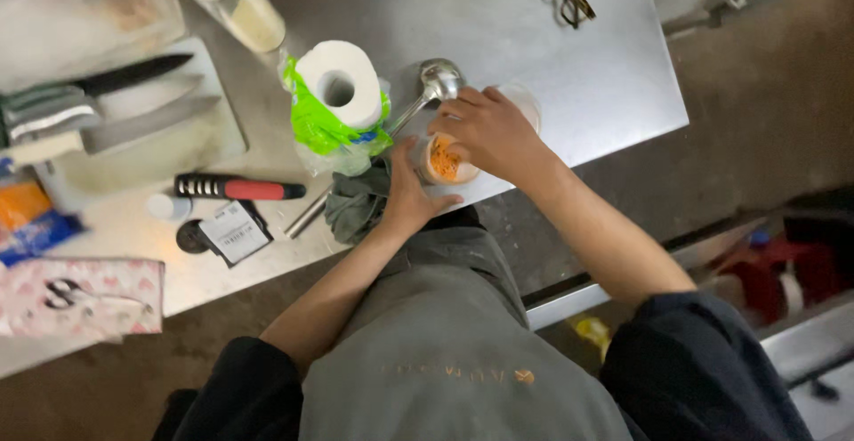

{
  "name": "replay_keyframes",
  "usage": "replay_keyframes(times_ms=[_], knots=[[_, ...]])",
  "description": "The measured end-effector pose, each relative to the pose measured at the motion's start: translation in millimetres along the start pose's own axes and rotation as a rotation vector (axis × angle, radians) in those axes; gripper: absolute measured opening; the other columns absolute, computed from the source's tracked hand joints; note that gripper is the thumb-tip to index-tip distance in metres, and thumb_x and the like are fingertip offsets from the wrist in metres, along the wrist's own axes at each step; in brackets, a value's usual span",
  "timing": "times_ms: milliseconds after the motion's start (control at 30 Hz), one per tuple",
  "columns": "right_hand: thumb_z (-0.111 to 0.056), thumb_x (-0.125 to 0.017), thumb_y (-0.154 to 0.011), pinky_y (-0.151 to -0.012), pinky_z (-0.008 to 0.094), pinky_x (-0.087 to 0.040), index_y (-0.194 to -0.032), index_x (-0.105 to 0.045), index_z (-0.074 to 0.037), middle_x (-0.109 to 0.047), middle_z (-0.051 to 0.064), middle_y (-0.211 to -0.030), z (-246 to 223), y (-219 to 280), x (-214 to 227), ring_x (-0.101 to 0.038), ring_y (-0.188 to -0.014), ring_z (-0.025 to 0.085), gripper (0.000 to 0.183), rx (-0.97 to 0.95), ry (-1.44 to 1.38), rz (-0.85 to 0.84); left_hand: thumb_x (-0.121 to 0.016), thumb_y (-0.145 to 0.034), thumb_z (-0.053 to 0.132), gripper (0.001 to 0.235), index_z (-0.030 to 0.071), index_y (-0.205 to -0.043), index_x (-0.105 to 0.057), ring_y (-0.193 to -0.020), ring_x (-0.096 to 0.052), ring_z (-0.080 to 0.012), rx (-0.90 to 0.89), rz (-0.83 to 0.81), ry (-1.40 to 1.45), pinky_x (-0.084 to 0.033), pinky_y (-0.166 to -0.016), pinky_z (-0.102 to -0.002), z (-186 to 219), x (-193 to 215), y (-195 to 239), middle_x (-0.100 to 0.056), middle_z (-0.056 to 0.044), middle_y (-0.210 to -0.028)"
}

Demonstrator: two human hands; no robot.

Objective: The person uses a long spoon to transfer an orange liquid from a large plastic container into a smaller plastic cup.

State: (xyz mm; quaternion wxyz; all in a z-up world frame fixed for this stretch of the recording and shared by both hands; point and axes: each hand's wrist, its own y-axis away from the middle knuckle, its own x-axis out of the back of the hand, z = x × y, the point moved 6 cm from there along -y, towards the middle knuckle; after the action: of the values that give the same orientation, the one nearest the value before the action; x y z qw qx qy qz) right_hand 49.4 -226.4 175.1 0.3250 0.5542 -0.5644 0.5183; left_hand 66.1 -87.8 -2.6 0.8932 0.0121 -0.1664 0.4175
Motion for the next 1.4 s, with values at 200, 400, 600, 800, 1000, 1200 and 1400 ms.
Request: replay_keyframes(times_ms=[200, 400, 600, 800, 1000, 1200, 1400], knots=[[-0.019, -0.072, -0.087, -0.075, 0.036, -0.057, -0.095, -0.069, -0.018, -0.066, -0.002, -0.095, 43, -9, -54, -0.069, -0.09, 0.02, 0.009, 0.242, 0.036, -0.218, -0.1, -0.067, 0.029, 0.105, 0.001, -0.146, -0.036, -0.133, -0.06, -0.0309, 0.084, -0.003, 0.145, -0.048, -0.113, -0.04, -21, -32, -13, -0.058, -0.018, -0.137], [-0.018, -0.07, -0.085, -0.07, 0.034, -0.057, -0.099, -0.07, -0.017, -0.065, -0.001, -0.098, 19, -14, 0, -0.068, -0.088, 0.021, 0.015, 0.526, -0.223, -0.045, -0.099, -0.065, 0.025, 0.103, -0.003, -0.145, -0.041, -0.131, -0.057, -0.0317, 0.038, 0.142, 0.049, -0.046, -0.111, -0.041, 5, -10, 6, -0.056, -0.021, -0.138], [-0.016, -0.072, -0.085, -0.072, 0.032, -0.057, -0.1, -0.07, -0.018, -0.066, -0.004, -0.106, 16, -33, 48, -0.069, -0.092, 0.016, 0.015, 0.646, -0.239, -0.009, -0.097, -0.066, 0.022, 0.101, 0.0, -0.148, -0.042, -0.131, -0.055, -0.0219, 0.066, 0.018, 0.25, -0.045, -0.113, -0.037, 65, 25, -3, -0.055, -0.013, -0.14], [-0.025, -0.077, -0.074, -0.085, 0.039, -0.051, -0.079, -0.075, -0.018, -0.063, 0.0, -0.125, -2, -49, 111, -0.06, -0.106, 0.021, 0.01, 0.739, -0.102, -0.147, -0.086, -0.075, 0.028, 0.093, 0.003, -0.153, -0.041, -0.129, -0.055, -0.0161, 0.166, -0.452, 0.662, -0.045, -0.112, -0.032, 117, 49, -27, -0.058, -0.006, -0.139], [-0.022, -0.078, -0.061, -0.087, 0.039, -0.048, -0.075, -0.082, -0.021, -0.063, -0.005, -0.12, -8, -58, 114, -0.057, -0.109, 0.018, 0.014, 0.586, 0.026, -0.433, -0.077, -0.085, 0.039, 0.082, 0.0, -0.151, -0.048, -0.118, -0.056, -0.0178, 0.115, -0.71, 0.665, -0.049, -0.099, -0.034, 132, 50, -48, -0.061, -0.009, -0.131], [-0.021, -0.078, -0.07, -0.08, 0.04, -0.05, -0.075, -0.078, -0.018, -0.067, 0.0, -0.11, -16, -51, 166, -0.06, -0.099, 0.023, 0.006, 0.639, 0.093, 0.02, -0.073, -0.084, 0.049, 0.095, 0.0, -0.156, -0.034, -0.135, -0.053, -0.0226, 0.141, -0.741, 0.766, -0.043, -0.114, -0.038, 111, 48, -62, -0.053, -0.013, -0.146], [-0.004, -0.078, -0.078, -0.056, 0.033, -0.052, -0.081, -0.073, -0.009, -0.07, 0.0, -0.084, -6, -32, 160, -0.065, -0.069, 0.015, 0.008, 0.794, 0.167, -0.125, -0.075, -0.082, 0.051, 0.1, -0.006, -0.155, -0.037, -0.134, -0.056, -0.0279, 0.277, -0.87, 1.013, -0.043, -0.116, -0.04, 78, 19, -60, -0.055, -0.02, -0.148]])
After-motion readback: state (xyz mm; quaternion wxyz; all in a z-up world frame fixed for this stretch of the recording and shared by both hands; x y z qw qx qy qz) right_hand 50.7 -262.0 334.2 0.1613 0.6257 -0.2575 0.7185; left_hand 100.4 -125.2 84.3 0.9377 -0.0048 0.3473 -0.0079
